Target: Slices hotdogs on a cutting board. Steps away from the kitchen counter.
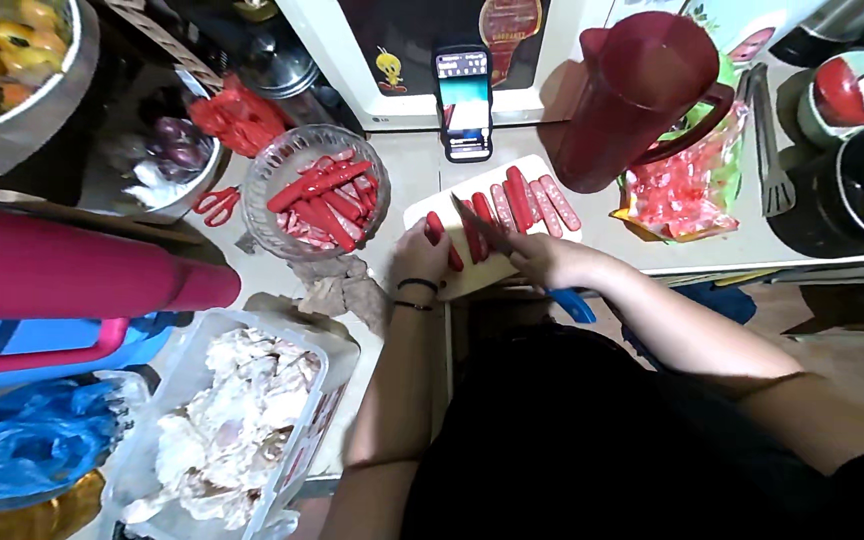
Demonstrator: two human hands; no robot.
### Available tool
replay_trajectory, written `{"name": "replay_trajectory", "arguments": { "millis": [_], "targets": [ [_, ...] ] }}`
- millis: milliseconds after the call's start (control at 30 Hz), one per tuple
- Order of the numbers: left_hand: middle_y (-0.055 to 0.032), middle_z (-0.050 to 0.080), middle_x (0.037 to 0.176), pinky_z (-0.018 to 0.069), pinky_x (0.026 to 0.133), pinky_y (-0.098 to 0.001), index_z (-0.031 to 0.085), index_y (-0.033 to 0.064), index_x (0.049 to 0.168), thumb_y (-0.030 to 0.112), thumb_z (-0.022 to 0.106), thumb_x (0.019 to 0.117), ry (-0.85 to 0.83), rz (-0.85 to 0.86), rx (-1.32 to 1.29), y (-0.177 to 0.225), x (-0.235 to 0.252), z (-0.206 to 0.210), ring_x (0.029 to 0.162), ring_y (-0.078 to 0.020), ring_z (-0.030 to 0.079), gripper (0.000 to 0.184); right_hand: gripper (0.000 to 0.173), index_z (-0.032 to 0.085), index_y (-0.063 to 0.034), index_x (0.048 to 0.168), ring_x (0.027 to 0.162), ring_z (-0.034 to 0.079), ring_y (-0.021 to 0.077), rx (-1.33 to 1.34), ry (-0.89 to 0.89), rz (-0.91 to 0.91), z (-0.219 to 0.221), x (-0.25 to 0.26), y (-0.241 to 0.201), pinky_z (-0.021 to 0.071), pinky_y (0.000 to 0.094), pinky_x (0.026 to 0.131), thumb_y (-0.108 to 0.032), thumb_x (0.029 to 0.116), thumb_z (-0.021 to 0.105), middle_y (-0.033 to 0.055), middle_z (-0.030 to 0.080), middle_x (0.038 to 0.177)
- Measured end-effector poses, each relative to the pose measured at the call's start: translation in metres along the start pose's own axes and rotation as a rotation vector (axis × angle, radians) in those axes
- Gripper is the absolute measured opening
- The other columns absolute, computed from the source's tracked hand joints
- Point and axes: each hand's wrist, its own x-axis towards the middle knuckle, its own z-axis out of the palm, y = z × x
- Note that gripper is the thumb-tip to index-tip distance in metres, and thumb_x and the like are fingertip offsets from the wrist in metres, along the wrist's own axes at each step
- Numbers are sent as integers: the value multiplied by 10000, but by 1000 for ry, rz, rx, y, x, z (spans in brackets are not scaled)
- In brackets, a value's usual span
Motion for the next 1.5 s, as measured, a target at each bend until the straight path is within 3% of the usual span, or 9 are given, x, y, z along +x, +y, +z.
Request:
{"name": "replay_trajectory", "arguments": {
  "millis": [67, 133, 233, 400, 1067, 1100, 1167, 1233, 1500],
  "targets": [
    [-225, 696, 1198, 475, 1002, -647, 655, 29, 1299, 274, 628, 1002, -16, 2, 34, -1, -4, 7, 1165, -403, 651, 386, 225, 578, -33, 1213, 752, 668, 311, -153, 213, -120, -12, 9, 6, 553, 527, 677, -173, 1091, 451, 158, 645, 853],
    [-244, 665, 1247, 486, 973, -654, 605, 32, 1371, 290, 612, 1016, 0, 24, 42, 1, -18, 7, 1165, -425, 640, 439, 244, 593, -12, 1216, 961, 683, 390, -346, 419, -249, -25, 26, 12, 547, 587, 773, -160, 1065, 470, 196, 650, 1139],
    [-263, 639, 1257, 513, 933, -641, 582, 35, 1395, 280, 621, 1018, 30, 66, 18, 3, -31, 8, 1126, -443, 641, 451, 318, 615, -17, 1274, 980, 716, 395, -496, 537, -362, -47, 63, 24, 575, 566, 766, -167, 1070, 423, 166, 419, 1608],
    [-244, 642, 1291, 511, 953, -648, 580, 63, 1421, 322, 631, 1007, 17, 56, 82, -7, -23, 11, 1152, -430, 643, 491, 297, 633, -32, 1207, 890, 731, 367, -558, 552, -414, -71, 103, 33, 579, 540, 714, -177, 1069, 413, 129, 259, 1703],
    [-246, 592, 1365, 506, 988, -607, 527, 50, 1469, 302, 607, 1028, 29, 84, 72, 8, -25, 10, 1203, -422, 615, 514, 314, 639, -13, 1184, 920, 729, 355, -547, 521, -448, -61, 98, 23, 570, 533, 713, -183, 1067, 402, 124, 358, 1661],
    [-244, 588, 1372, 509, 983, -605, 529, 47, 1467, 293, 603, 1031, 28, 90, 83, 11, -26, 10, 1198, -420, 618, 507, 318, 643, -16, 1182, 942, 727, 362, -540, 529, -449, -62, 96, 22, 570, 541, 725, -184, 1068, 397, 137, 456, 1593],
    [-248, 557, 1409, 499, 1014, -585, 523, 25, 1467, 259, 596, 1034, 10, 90, 68, 16, -26, 13, 1228, -414, 601, 497, 286, 632, -21, 1151, 925, 708, 389, -490, 532, -399, -59, 85, 11, 543, 573, 722, -180, 1064, 410, 173, 685, 1150],
    [-273, 528, 1435, 481, 1052, -571, 513, -11, 1467, 211, 586, 1038, -23, 66, 24, 22, -23, 17, 1268, -417, 578, 489, 249, 595, -35, 1170, 855, 701, 389, -406, 449, -248, -49, 62, -8, 539, 579, 700, -189, 1069, 426, 179, 676, 874],
    [-233, 540, 1461, 439, 1047, -606, 487, 35, 1514, 155, 465, 1052, 223, 232, 226, -10, -26, 44, 1312, -471, 511, 478, 221, 585, -46, 1158, 842, 707, 343, -199, 133, 80, 31, 7, -21, 573, 547, 708, -212, 1083, 460, 162, 676, 899]
  ]
}}
